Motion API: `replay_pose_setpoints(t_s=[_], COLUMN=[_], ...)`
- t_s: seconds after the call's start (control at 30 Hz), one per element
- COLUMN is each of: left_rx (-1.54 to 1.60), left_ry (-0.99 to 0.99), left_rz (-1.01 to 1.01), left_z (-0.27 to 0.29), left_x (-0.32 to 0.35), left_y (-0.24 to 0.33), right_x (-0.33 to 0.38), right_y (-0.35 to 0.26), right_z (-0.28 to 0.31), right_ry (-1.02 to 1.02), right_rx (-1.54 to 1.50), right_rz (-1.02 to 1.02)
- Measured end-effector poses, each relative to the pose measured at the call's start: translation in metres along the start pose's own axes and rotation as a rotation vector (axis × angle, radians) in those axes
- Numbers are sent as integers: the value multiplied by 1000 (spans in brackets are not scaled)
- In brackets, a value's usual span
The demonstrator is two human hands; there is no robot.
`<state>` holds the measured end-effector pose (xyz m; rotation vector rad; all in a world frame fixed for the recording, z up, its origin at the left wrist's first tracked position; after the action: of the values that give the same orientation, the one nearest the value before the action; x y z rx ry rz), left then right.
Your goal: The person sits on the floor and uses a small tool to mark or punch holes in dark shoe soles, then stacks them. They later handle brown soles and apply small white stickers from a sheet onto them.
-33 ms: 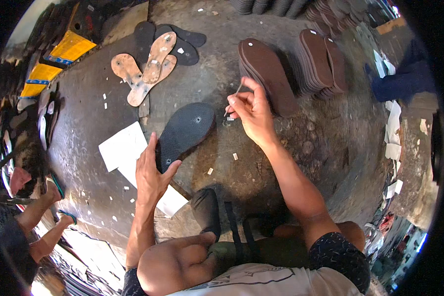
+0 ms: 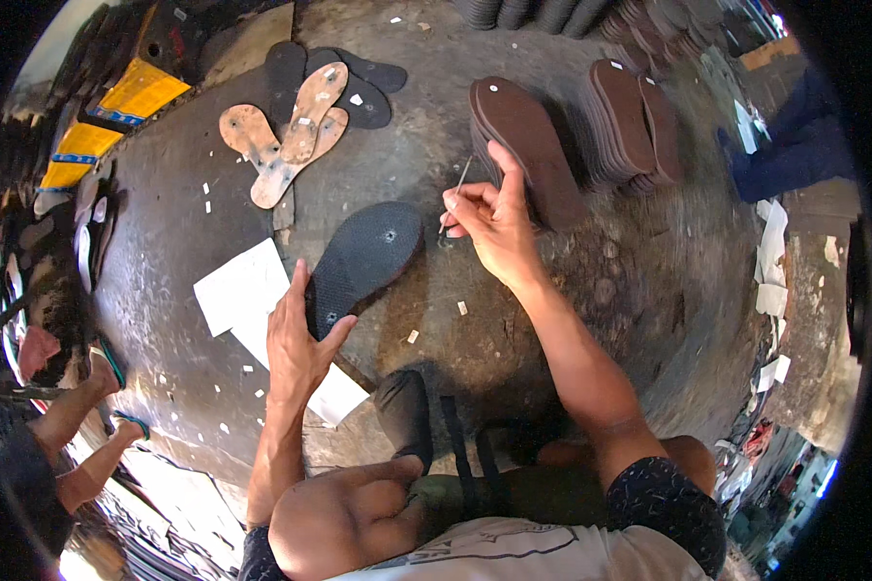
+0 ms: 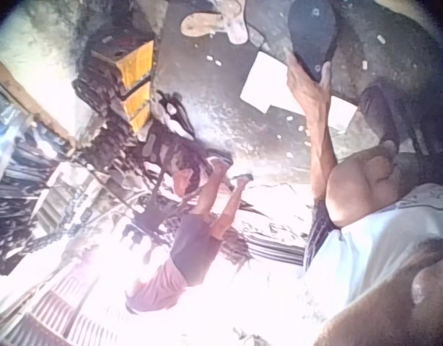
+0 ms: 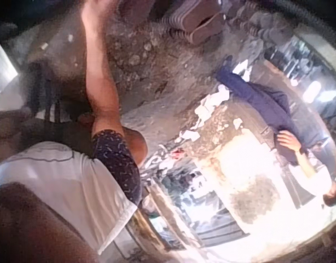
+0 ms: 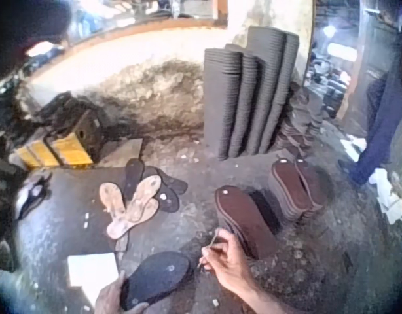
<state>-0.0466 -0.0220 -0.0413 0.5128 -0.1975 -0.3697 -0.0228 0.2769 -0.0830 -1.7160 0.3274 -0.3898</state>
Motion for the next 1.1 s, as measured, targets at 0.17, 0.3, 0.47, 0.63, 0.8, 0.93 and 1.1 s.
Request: replay_pose_setpoints(t_s=[0.17,0.3,0.47,0.63,0.8,0.93,1.1], left_rx=[51,99,24,39,60,124,147], left_ry=[-8,-61,-17,29,22,-13,23], left_rz=[24,84,4,-42,-33,27,22], left_z=[8,6,-2,-6,-4,-4,2], left_x=[-2,-8,-1,-2,-2,-3,-3], left_y=[5,-7,-8,-5,-4,-10,-12], right_x=[-6,-9,-10,-12,-11,-2,-2], right_y=[0,-5,8,16,10,-3,-10], right_z=[-4,-17,-22,-29,-41,-54,-75], right_ry=[-88,-155,-198,-177,-247,-291,-265], right_rx=[-79,-192,-91,-8,282,550,452], right_rz=[-4,-15,-214,-119,36,222,168])
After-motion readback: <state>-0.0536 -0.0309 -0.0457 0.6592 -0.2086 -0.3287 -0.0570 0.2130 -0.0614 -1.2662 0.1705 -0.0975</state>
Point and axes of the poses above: each hand's wrist, its own x-axis away from the middle knuckle, its own z-axis out of the back of the hand, y = z × x, the point moved 8 cm from there along -x, towards the middle knuckle, and after that the axes turned 6 degrees about z, right-handed, at the moved point
